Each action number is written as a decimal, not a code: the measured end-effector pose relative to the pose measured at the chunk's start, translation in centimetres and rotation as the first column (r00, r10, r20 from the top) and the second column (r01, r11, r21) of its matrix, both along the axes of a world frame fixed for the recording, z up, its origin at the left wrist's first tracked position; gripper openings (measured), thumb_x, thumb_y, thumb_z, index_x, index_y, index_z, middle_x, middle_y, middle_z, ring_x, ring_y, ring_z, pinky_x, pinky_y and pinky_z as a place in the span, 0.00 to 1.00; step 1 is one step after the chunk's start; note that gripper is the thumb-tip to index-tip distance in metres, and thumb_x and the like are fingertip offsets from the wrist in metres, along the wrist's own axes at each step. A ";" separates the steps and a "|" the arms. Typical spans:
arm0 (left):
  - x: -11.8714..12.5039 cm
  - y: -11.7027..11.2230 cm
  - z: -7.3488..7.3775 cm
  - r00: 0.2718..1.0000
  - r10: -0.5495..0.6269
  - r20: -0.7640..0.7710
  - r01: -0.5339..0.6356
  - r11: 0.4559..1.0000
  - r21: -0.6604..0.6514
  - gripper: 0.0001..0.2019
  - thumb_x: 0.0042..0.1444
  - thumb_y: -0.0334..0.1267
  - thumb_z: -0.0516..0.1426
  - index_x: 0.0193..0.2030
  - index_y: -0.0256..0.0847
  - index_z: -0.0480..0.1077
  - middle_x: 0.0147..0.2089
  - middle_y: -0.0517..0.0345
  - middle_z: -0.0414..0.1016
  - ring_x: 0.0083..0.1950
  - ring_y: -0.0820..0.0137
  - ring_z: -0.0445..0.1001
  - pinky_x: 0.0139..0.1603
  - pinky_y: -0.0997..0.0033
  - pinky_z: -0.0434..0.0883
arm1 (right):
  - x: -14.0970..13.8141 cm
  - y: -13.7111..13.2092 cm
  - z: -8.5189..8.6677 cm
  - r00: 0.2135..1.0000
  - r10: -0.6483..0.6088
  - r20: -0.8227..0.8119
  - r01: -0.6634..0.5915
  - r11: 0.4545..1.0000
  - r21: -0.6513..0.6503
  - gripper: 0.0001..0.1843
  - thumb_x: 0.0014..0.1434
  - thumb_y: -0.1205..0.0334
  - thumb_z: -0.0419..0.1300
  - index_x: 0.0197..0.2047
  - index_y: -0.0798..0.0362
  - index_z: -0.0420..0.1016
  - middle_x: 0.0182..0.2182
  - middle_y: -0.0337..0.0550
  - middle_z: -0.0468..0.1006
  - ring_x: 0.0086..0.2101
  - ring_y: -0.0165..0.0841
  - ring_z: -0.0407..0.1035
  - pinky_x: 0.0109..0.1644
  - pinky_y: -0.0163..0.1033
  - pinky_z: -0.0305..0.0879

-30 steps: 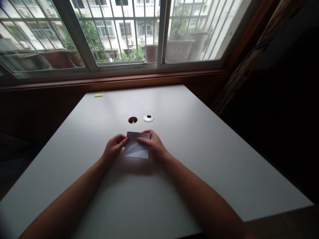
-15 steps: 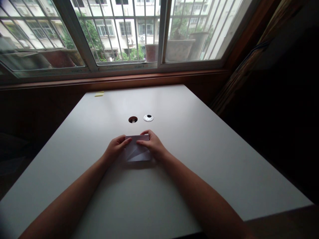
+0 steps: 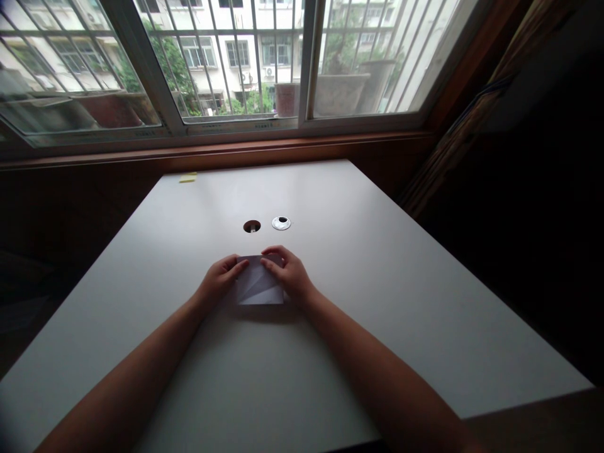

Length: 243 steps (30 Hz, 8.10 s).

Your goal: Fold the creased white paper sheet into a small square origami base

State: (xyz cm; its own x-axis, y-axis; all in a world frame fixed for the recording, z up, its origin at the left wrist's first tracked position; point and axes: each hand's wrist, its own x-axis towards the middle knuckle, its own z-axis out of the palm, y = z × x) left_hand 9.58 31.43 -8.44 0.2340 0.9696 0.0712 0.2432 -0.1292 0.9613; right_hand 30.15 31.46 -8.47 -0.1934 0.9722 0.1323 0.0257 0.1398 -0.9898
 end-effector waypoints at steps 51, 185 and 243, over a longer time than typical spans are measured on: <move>0.3 -0.7 0.4 0.972 0.118 -0.204 -0.085 0.983 0.161 0.15 0.65 0.50 0.50 0.35 0.41 0.65 0.28 0.62 0.67 0.29 0.71 0.65 0.29 0.71 0.59 | -0.9 0.0 -0.1 0.966 0.019 -0.258 -0.074 0.976 -0.203 0.20 0.47 0.53 0.71 0.40 0.51 0.72 0.31 0.38 0.75 0.30 0.30 0.68 0.33 0.35 0.62; 0.2 0.0 -0.2 0.889 0.066 0.452 -0.061 0.998 -0.027 0.50 0.49 0.39 0.68 0.71 0.46 0.41 0.34 0.59 0.80 0.34 0.67 0.79 0.39 0.67 0.75 | 0.3 0.7 -1.1 1.000 -0.027 -0.014 0.026 1.000 -0.017 0.17 0.56 0.45 0.63 0.34 0.51 0.71 0.25 0.37 0.74 0.26 0.30 0.68 0.29 0.35 0.63; 0.0 -0.1 0.4 0.931 -0.033 0.364 0.055 0.997 -0.051 0.58 0.45 0.39 0.70 0.74 0.49 0.35 0.31 0.58 0.80 0.31 0.64 0.80 0.33 0.68 0.76 | 0.6 1.0 -0.5 0.978 -0.165 -0.130 0.172 0.984 0.039 0.21 0.56 0.49 0.64 0.49 0.48 0.71 0.32 0.39 0.72 0.33 0.32 0.67 0.36 0.36 0.64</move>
State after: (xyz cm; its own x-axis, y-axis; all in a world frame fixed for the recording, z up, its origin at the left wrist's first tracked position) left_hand 9.63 31.36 -8.03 0.2452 0.9641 0.1021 -0.1278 -0.0723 0.9892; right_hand 30.76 32.49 -9.01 -0.0063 0.9809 0.1945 -0.0709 0.1936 -0.9785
